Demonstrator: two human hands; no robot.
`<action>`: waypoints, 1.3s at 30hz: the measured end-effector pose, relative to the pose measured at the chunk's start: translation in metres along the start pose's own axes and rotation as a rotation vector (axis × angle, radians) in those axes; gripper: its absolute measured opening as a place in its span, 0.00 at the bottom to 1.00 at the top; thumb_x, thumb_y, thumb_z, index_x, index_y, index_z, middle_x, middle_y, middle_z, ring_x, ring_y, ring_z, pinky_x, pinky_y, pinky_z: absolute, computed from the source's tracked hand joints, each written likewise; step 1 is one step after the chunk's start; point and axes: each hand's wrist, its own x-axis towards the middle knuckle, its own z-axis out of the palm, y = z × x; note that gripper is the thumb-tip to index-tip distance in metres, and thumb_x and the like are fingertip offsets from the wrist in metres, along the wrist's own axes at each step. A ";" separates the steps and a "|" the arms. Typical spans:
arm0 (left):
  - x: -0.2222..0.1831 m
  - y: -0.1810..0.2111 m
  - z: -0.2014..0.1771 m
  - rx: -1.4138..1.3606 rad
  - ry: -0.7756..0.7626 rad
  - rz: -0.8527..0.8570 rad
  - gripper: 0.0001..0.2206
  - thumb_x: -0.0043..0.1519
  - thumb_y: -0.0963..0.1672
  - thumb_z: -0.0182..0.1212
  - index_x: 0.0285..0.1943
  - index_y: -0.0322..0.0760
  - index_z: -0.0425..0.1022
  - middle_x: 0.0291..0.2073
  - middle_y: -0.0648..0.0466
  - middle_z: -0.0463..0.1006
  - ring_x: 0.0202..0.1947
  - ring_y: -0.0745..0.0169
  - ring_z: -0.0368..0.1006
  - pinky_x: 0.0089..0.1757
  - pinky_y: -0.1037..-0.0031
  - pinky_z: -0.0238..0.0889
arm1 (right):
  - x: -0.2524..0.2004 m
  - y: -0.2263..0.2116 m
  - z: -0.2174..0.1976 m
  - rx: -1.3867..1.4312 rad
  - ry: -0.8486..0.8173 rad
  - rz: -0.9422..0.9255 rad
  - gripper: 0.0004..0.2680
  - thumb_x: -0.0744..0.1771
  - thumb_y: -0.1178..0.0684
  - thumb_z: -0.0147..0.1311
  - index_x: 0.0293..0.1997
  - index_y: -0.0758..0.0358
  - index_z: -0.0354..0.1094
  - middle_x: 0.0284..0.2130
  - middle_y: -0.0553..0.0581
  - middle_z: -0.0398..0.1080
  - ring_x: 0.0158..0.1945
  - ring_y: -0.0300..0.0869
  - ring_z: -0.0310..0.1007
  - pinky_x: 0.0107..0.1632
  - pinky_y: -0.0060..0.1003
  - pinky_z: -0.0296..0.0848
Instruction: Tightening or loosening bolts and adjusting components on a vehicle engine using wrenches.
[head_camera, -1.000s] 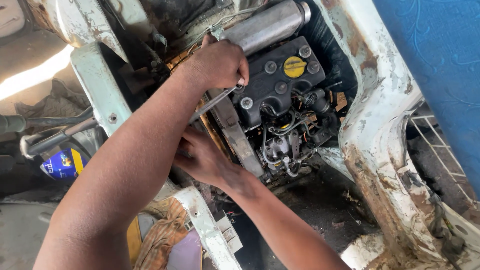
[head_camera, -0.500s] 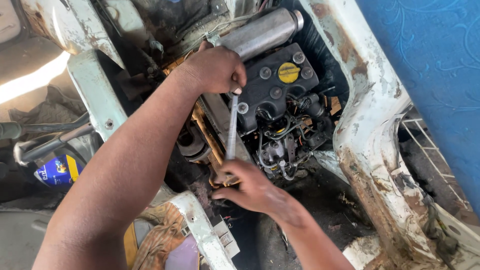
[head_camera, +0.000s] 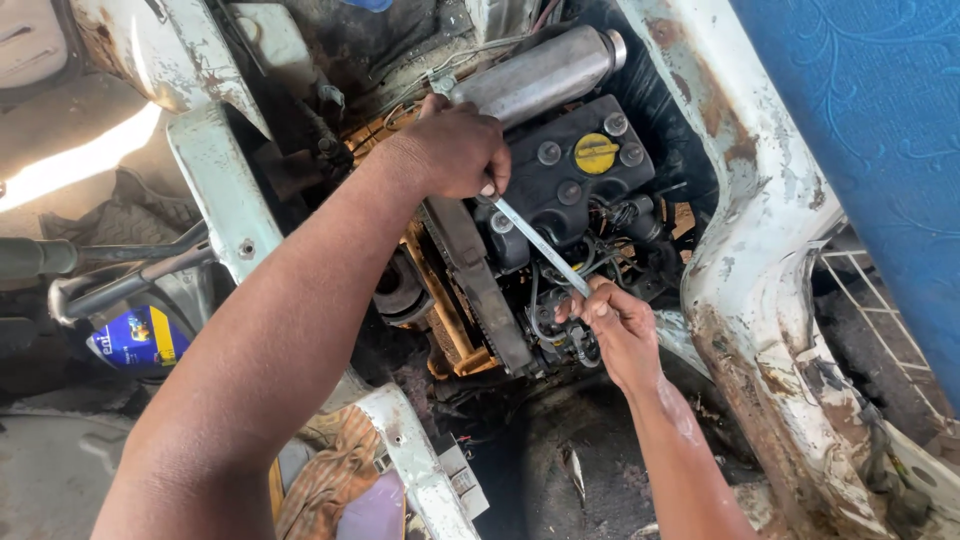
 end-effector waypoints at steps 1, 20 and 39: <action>-0.001 0.000 0.001 0.001 -0.002 0.000 0.05 0.57 0.50 0.70 0.40 0.62 0.85 0.42 0.67 0.76 0.60 0.65 0.63 0.65 0.54 0.39 | 0.000 -0.003 0.001 0.002 0.001 0.000 0.11 0.73 0.50 0.55 0.36 0.66 0.67 0.37 0.54 0.63 0.46 0.48 0.74 0.54 0.50 0.75; 0.002 -0.006 0.002 -0.046 0.041 0.023 0.04 0.59 0.48 0.68 0.38 0.61 0.86 0.39 0.67 0.80 0.57 0.69 0.68 0.65 0.56 0.40 | 0.015 0.012 0.170 -0.566 -0.317 -0.119 0.13 0.66 0.63 0.63 0.56 0.65 0.69 0.47 0.61 0.69 0.48 0.46 0.78 0.50 0.33 0.79; 0.007 -0.003 0.007 -0.023 0.029 -0.112 0.04 0.61 0.47 0.67 0.40 0.59 0.86 0.35 0.64 0.80 0.50 0.67 0.73 0.67 0.54 0.41 | 0.025 0.013 0.145 -0.647 -0.512 0.008 0.12 0.66 0.49 0.66 0.48 0.64 0.70 0.44 0.61 0.75 0.48 0.46 0.78 0.55 0.39 0.81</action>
